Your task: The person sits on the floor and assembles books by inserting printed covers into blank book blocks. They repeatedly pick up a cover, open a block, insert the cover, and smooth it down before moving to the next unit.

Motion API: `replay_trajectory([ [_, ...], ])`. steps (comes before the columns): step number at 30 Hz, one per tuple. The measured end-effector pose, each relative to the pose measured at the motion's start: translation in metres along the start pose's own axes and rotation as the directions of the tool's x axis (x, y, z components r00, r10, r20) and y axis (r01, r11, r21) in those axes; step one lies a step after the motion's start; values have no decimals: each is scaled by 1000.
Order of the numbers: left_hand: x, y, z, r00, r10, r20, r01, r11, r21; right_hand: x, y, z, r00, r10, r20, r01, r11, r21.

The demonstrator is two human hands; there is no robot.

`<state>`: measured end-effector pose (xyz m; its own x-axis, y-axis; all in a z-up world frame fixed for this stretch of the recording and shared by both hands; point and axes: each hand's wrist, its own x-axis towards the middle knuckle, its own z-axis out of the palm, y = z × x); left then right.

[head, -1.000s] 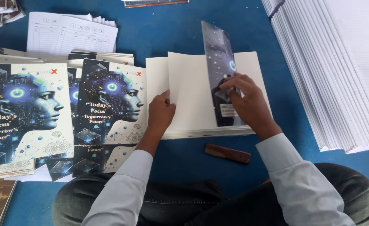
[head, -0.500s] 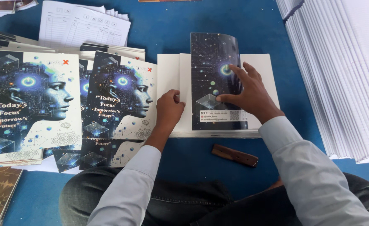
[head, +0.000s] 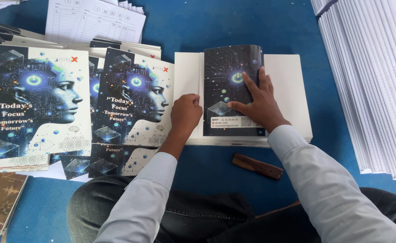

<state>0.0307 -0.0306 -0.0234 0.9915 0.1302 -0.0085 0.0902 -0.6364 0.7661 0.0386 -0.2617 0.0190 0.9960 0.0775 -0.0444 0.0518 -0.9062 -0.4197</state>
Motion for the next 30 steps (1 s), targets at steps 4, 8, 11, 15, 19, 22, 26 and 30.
replay_trajectory([
  [4,1,2,-5,993,-67,94,70,997,-26,0,-5,1,999,39,14,-38,999,-23],
  [8,-2,4,-6,997,-40,63,41,999,-23,-1,-8,2,1000,23,2,-23,999,-42],
  [11,-2,4,-5,999,-27,48,28,999,-20,-2,-10,4,1000,9,-10,-9,997,-79],
  [15,-2,1,-3,999,-23,29,24,999,-30,0,-12,8,1000,25,-9,-26,991,-128],
  [19,-1,-2,0,999,-30,29,31,999,-40,1,-12,9,999,40,-3,-40,989,-140],
  [22,-1,-2,2,1000,-11,5,11,999,-43,1,-13,11,1000,24,-14,-26,987,-156],
  [26,-3,-2,3,1000,22,-16,-22,1000,-10,1,-13,14,1000,14,-21,-17,981,-192],
  [30,-6,4,4,997,59,-47,-56,996,68,1,-11,19,1000,2,-25,-8,972,-233],
])
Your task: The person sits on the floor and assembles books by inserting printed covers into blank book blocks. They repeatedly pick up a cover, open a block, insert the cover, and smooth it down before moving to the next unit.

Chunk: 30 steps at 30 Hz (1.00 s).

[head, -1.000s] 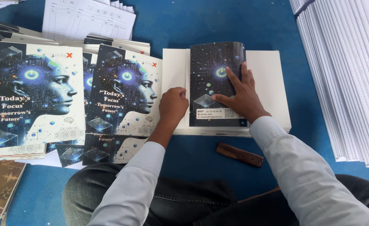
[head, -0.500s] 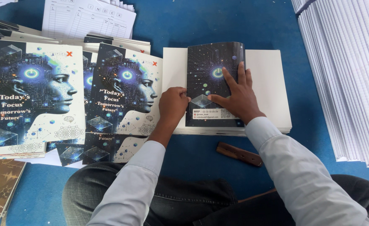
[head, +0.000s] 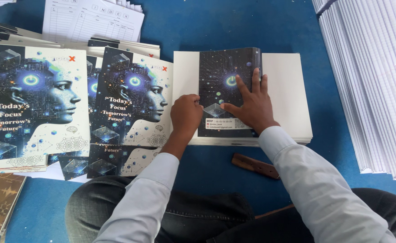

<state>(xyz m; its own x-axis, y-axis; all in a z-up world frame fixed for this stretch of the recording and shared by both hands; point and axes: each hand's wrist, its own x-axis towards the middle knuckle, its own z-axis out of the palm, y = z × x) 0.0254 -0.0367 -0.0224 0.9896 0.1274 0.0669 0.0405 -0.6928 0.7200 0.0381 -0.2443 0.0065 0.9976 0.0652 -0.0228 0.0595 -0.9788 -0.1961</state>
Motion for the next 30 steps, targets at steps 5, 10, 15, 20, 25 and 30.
replay_trajectory([
  [5,-3,10,-2,999,36,40,-42,988,147,-3,3,13,996,-52,-71,48,998,-50],
  [10,-1,24,-12,993,61,105,-80,979,188,-5,4,27,996,-54,-76,48,996,-73],
  [15,6,36,-12,954,43,298,-160,910,382,-4,7,33,997,-36,-64,35,999,-19],
  [20,17,39,-2,895,271,355,-417,792,445,-3,10,33,999,-25,-30,25,1000,17],
  [25,19,51,1,849,186,494,-397,842,366,2,22,9,998,-49,38,43,987,156],
  [30,20,71,-4,847,94,524,-354,834,423,-16,30,-45,982,-36,186,9,989,148],
])
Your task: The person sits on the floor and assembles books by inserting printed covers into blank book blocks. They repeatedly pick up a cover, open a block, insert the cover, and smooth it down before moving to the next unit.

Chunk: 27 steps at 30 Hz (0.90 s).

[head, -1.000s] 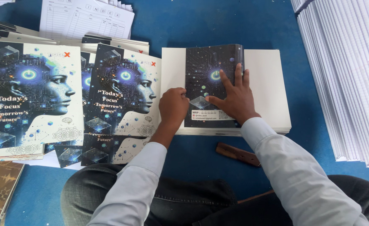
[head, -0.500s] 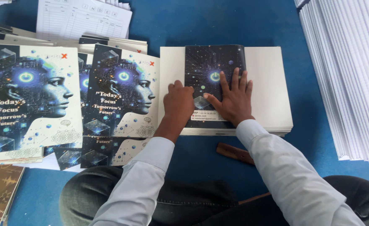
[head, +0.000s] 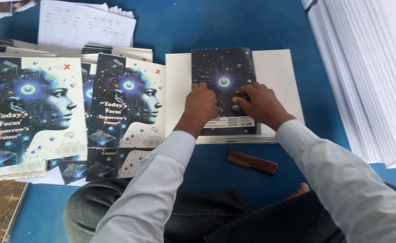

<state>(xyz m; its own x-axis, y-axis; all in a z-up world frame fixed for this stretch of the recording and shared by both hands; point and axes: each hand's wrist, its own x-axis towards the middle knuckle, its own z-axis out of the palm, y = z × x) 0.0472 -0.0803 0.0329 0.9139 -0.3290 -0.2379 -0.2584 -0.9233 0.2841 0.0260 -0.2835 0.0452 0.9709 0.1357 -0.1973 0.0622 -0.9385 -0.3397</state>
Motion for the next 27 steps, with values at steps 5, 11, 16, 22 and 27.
replay_trajectory([
  [5,6,6,-2,1000,4,11,-5,996,84,-52,-17,-17,963,-162,214,207,956,-209],
  [11,10,10,5,999,-12,50,8,996,84,-100,-26,1,874,-143,464,312,898,-311],
  [16,10,5,8,998,-18,54,14,997,76,-114,-13,28,898,-285,335,378,890,-257],
  [22,6,6,1,991,-38,128,28,996,81,-105,-8,17,874,-221,433,280,957,-75],
  [27,1,7,-1,990,-46,137,36,996,80,-99,-18,-19,921,-259,291,252,966,62],
])
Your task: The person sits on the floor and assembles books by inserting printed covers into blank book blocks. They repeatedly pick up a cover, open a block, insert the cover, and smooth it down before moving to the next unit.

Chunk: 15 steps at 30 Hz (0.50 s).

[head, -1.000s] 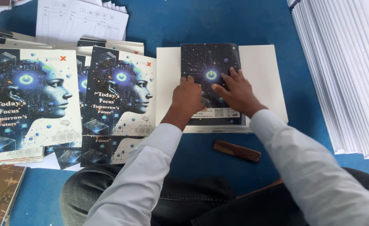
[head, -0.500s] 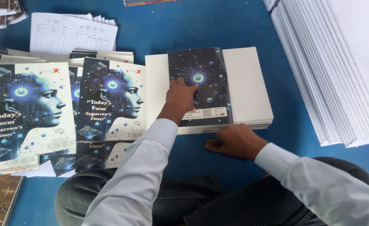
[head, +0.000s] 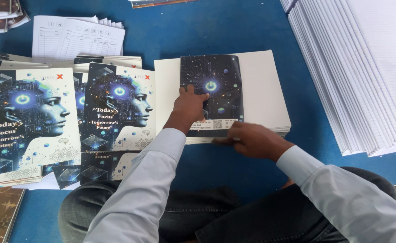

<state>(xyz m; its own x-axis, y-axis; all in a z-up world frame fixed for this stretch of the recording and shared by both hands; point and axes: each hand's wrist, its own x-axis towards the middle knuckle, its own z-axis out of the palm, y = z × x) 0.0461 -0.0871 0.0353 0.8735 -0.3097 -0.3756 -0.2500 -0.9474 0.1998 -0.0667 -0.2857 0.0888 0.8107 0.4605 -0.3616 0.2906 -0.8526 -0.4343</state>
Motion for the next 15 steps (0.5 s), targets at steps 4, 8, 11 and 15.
replay_trajectory([
  [4,-2,0,-2,1000,0,-3,0,1000,-1,8,-5,-17,987,62,-147,-83,986,-142],
  [8,-3,-1,2,1000,6,-29,-6,1000,7,20,6,-10,964,-41,-263,-74,907,-415],
  [11,-2,-1,3,1000,1,-22,-1,1000,2,22,16,7,969,-108,-222,-23,857,-516],
  [15,-2,-3,7,1000,-9,-29,9,1000,-7,27,27,17,983,-62,-173,-39,851,-523],
])
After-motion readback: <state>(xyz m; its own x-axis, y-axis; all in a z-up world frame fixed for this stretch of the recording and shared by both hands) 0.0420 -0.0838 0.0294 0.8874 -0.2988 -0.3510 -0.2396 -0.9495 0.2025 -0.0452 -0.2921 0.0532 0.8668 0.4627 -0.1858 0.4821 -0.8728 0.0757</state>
